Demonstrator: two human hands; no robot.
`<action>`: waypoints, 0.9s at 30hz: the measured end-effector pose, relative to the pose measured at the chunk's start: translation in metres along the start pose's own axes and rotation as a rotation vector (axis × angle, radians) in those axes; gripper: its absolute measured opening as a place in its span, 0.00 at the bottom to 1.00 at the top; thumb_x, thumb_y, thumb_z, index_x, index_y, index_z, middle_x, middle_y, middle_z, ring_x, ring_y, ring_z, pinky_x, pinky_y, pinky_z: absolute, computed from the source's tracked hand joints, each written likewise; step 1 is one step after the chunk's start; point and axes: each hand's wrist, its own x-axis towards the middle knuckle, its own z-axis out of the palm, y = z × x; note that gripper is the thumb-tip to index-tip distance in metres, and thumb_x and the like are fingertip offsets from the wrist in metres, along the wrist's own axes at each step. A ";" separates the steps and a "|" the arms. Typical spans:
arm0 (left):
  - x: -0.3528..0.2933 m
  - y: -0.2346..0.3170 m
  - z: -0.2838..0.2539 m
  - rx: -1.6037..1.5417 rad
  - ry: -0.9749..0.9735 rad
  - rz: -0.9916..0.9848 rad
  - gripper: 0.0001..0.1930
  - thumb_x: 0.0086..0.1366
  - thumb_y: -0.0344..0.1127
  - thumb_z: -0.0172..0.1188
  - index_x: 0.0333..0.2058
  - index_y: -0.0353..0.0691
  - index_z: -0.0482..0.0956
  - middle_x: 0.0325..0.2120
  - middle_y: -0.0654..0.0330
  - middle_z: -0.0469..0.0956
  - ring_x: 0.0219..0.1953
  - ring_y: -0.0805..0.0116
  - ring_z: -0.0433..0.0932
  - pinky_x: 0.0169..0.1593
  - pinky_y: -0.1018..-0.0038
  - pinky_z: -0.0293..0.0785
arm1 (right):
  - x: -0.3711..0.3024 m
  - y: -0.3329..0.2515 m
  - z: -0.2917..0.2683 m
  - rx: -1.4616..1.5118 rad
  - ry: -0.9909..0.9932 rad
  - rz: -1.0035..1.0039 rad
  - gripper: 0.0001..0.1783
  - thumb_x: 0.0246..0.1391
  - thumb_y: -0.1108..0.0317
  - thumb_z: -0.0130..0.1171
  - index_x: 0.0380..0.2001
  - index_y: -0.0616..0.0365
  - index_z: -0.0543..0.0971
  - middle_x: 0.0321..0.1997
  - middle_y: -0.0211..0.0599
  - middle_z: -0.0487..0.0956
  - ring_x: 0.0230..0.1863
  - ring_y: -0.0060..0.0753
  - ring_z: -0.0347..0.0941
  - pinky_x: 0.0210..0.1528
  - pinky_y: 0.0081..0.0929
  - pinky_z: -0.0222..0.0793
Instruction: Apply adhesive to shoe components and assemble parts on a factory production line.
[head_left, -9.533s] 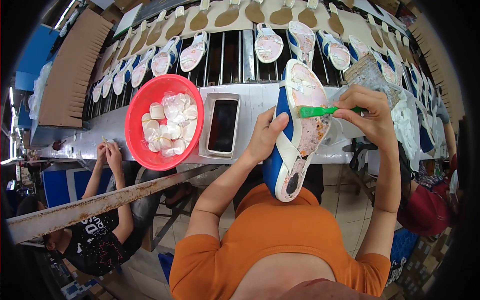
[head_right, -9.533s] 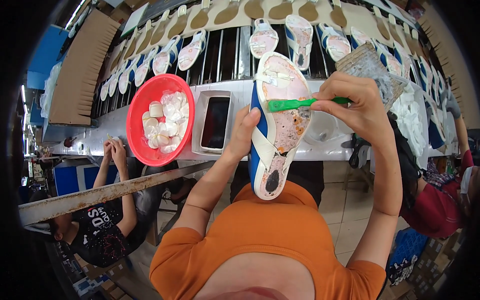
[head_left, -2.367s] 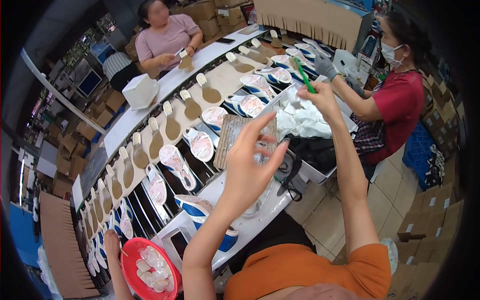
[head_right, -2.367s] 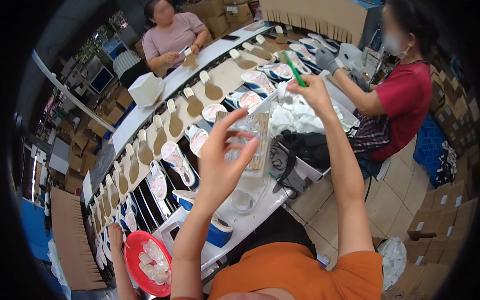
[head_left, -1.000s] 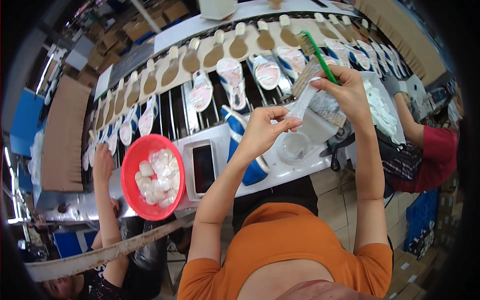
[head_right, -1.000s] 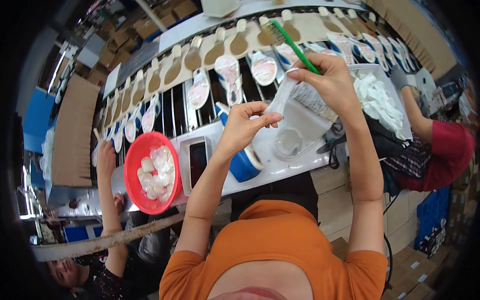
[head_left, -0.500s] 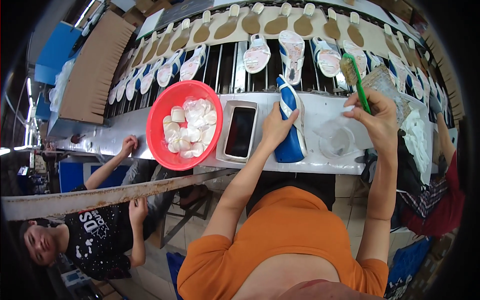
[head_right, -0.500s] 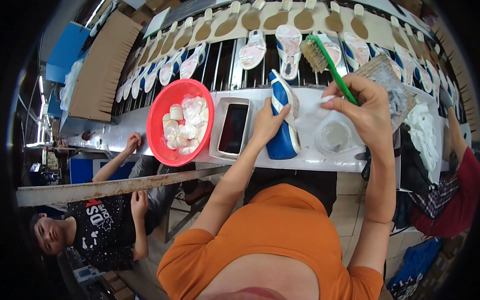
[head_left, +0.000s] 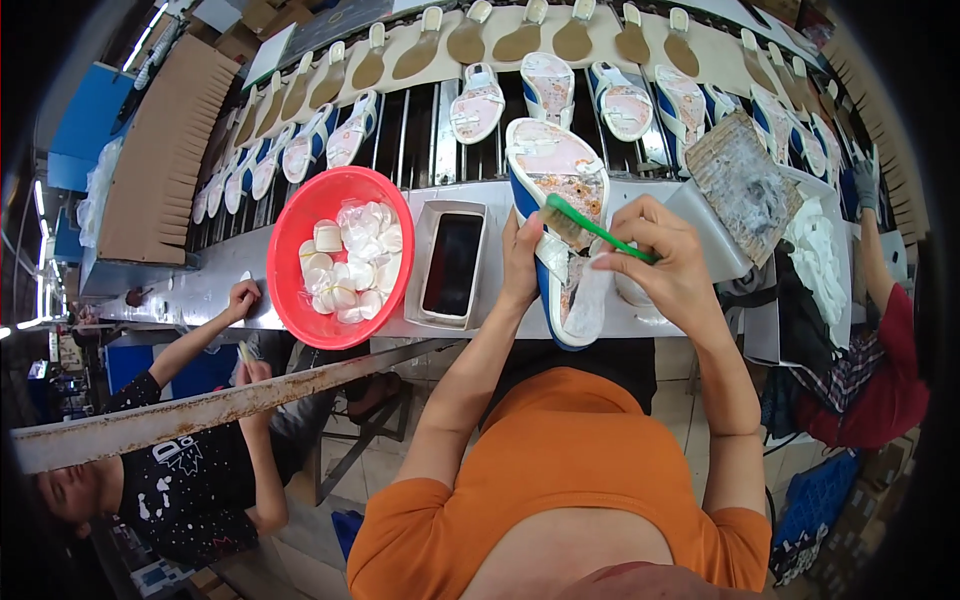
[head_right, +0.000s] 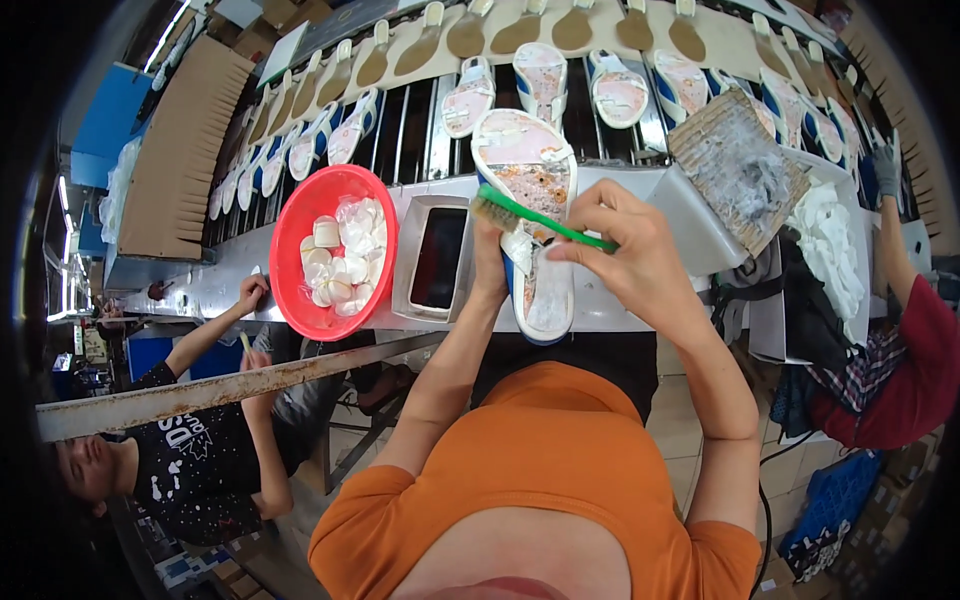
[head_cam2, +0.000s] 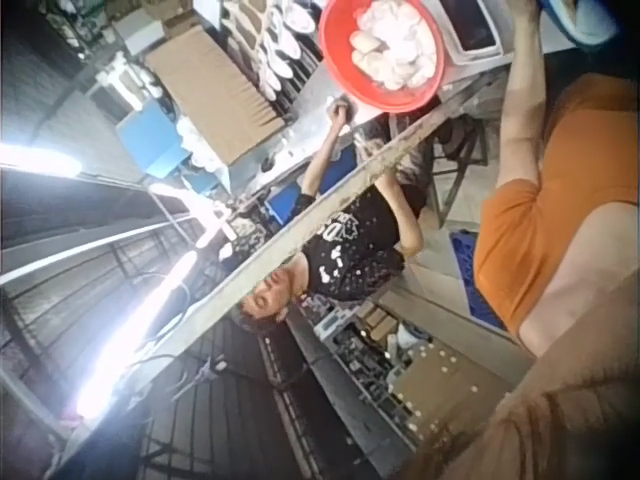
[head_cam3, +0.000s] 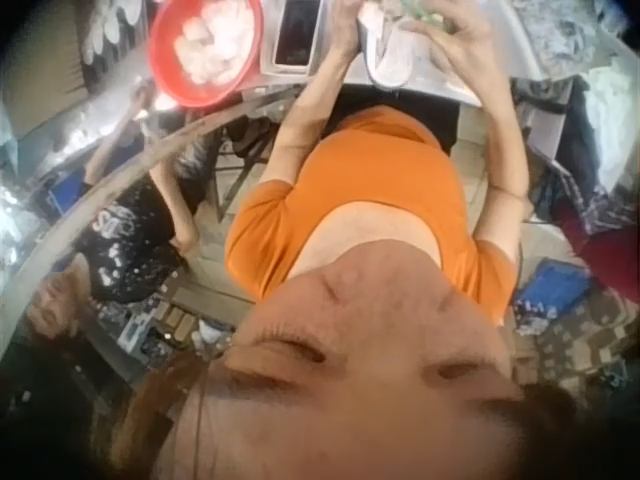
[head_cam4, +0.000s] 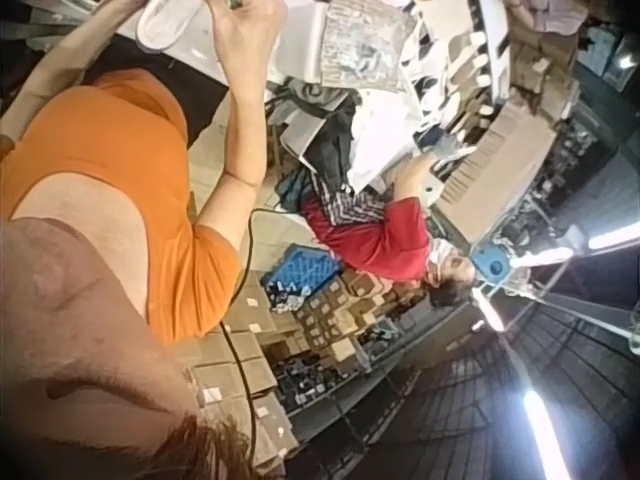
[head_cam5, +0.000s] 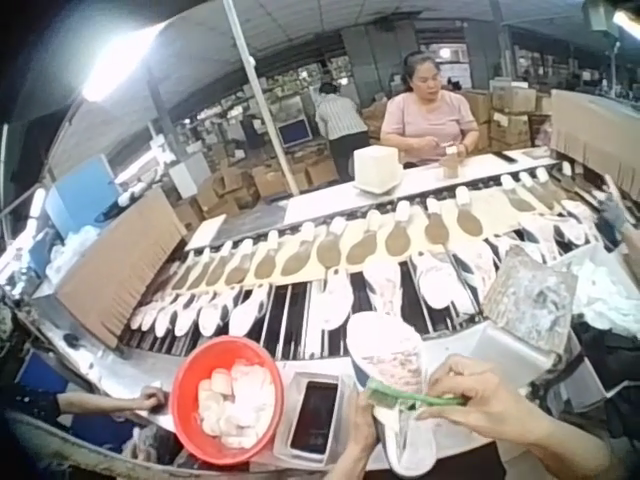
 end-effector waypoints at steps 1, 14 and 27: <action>-0.002 0.000 0.000 -0.004 -0.025 0.001 0.29 0.64 0.48 0.51 0.57 0.31 0.63 0.49 0.53 0.72 0.49 0.67 0.73 0.53 0.72 0.68 | 0.002 0.000 0.002 -0.036 0.043 -0.057 0.11 0.41 0.73 0.69 0.27 0.64 0.78 0.31 0.34 0.73 0.31 0.29 0.71 0.30 0.25 0.65; -0.009 0.016 0.014 -0.047 0.023 -0.042 0.36 0.60 0.57 0.50 0.56 0.31 0.64 0.47 0.51 0.74 0.46 0.63 0.77 0.49 0.68 0.74 | 0.022 -0.011 0.004 -0.308 0.268 -0.113 0.12 0.42 0.68 0.69 0.31 0.59 0.80 0.35 0.33 0.74 0.29 0.33 0.73 0.29 0.28 0.67; -0.005 0.007 -0.021 -0.118 0.095 -0.068 0.38 0.62 0.59 0.49 0.59 0.32 0.62 0.50 0.50 0.72 0.48 0.61 0.76 0.52 0.66 0.72 | -0.033 -0.004 -0.026 -0.229 -0.249 -0.176 0.07 0.45 0.67 0.65 0.29 0.55 0.81 0.25 0.34 0.73 0.28 0.38 0.73 0.28 0.32 0.67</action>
